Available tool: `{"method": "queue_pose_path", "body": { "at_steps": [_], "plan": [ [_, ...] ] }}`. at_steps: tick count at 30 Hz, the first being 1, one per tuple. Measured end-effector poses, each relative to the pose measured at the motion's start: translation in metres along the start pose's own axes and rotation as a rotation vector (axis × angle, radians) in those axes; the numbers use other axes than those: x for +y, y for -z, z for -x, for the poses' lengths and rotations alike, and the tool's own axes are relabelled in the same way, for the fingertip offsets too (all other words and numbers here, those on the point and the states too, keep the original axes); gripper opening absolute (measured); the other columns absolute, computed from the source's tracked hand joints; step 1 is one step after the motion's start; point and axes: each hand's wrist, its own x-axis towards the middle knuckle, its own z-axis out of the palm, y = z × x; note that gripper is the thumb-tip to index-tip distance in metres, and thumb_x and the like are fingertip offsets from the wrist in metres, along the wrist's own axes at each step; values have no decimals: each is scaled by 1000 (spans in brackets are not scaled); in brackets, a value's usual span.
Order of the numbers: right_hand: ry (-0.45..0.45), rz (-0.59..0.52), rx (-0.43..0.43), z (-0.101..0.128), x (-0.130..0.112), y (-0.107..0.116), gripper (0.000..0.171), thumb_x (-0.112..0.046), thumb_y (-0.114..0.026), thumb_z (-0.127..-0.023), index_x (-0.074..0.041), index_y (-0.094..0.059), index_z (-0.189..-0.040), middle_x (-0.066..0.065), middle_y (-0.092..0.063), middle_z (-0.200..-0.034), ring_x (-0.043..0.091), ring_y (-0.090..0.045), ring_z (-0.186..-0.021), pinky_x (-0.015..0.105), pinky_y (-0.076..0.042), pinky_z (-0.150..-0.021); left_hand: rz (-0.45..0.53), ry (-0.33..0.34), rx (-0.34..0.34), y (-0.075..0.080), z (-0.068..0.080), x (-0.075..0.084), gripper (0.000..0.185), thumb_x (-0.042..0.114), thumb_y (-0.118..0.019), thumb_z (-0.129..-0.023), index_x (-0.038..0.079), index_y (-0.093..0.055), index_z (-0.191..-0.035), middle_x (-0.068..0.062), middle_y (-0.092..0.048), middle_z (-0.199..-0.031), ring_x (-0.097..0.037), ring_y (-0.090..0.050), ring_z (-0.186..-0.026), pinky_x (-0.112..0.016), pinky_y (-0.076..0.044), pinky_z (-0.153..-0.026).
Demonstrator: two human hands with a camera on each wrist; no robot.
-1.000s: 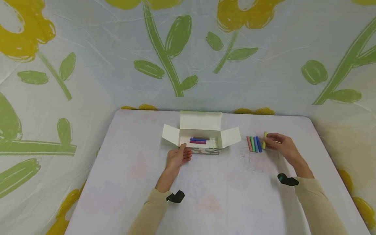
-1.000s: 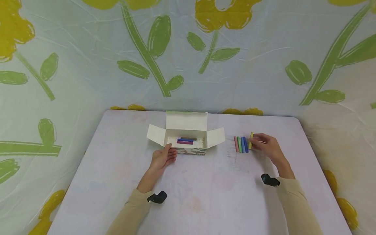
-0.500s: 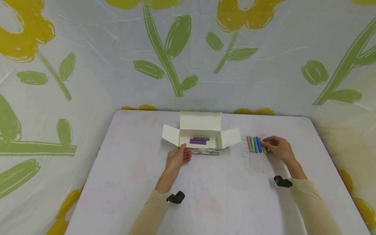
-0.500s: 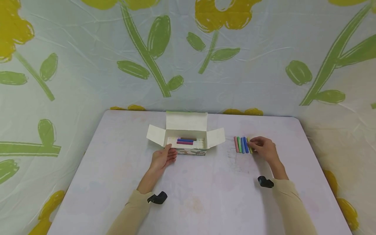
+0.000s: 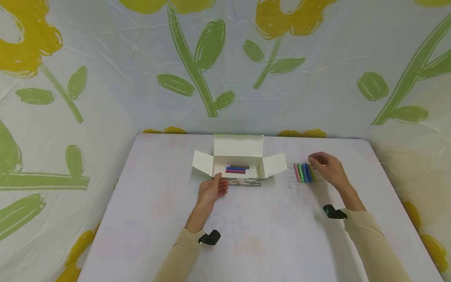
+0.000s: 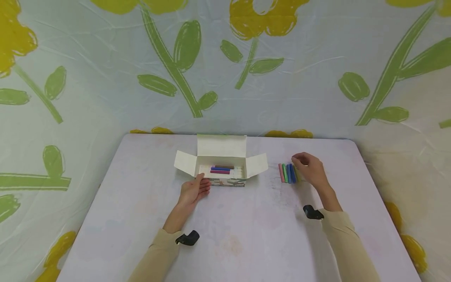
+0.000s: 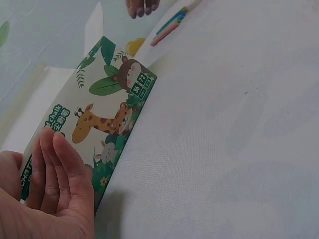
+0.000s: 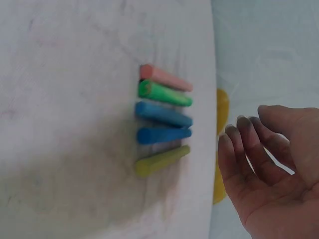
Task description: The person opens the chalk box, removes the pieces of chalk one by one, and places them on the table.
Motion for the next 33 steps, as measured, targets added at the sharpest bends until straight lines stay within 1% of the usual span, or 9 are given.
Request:
{"method": "queue_pose_path", "body": {
  "at_steps": [3,7,9,11,13,16,28,31,33],
  "plan": [
    [50,3,16,-2,-12,1,40,-30,-56,-108,5,-64,-126,26,-69,-115,32,-67,-100,5,-44,-72,0,-5,-4,0,1,-1,43,31,-62,-104,-12,-70,-103,-10,-75,-86,-11,-69,-72,-23,-61,-69],
    [100,-2,27,-4,-30,1,37,-29,-58,-107,3,-65,-125,22,-70,-113,4,-62,-93,5,-44,-74,-3,-10,2,0,2,0,43,30,-62,-104,-11,-70,-103,-9,-74,-85,-11,-69,-72,-24,-61,-69],
    [122,-11,28,-6,-39,0,35,-27,-59,-106,2,-66,-125,20,-71,-113,0,-60,-93,4,-44,-75,-1,-9,6,0,3,1,42,30,-62,-103,-11,-70,-102,-9,-74,-85,-11,-69,-72,-24,-61,-69],
    [144,-26,25,-8,-47,-1,34,-26,-59,-106,2,-66,-124,21,-71,-113,8,-64,-96,4,-44,-76,3,-11,7,-1,3,1,41,29,-62,-103,-11,-70,-101,-8,-74,-84,-11,-69,-71,-24,-61,-69],
    [162,-40,21,-9,-55,-2,33,-24,-60,-106,3,-65,-124,22,-71,-113,22,-67,-100,3,-44,-77,6,-15,5,-1,2,0,41,29,-62,-103,-11,-70,-101,-9,-74,-84,-11,-69,-71,-23,-61,-69],
    [178,-55,17,-11,-67,-3,31,-22,-60,-106,4,-65,-123,23,-70,-113,39,-67,-104,1,-43,-78,11,-14,5,-1,2,0,41,29,-62,-103,-11,-71,-99,-9,-74,-83,-11,-68,-71,-23,-61,-68],
    [289,-123,-20,-21,-102,-25,21,-10,-63,-103,6,-67,-116,22,-69,-112,38,-67,-103,2,-44,-84,8,-8,5,-1,0,0,40,30,-63,-103,-8,-72,-98,-8,-74,-83,-11,-70,-71,-24,-61,-69],
    [296,-125,-35,-23,-110,-32,21,-12,-64,-103,4,-67,-116,20,-70,-112,37,-67,-103,8,-49,-85,7,-6,9,-1,0,0,39,30,-63,-103,-8,-72,-97,-8,-74,-83,-12,-69,-71,-24,-61,-68],
    [301,-123,-49,-24,-115,-38,21,-13,-64,-103,3,-68,-116,19,-71,-112,35,-68,-104,17,-54,-88,8,-6,11,-1,1,0,39,29,-62,-103,-8,-72,-97,-8,-74,-83,-12,-69,-71,-24,-61,-68]
  ]
}}
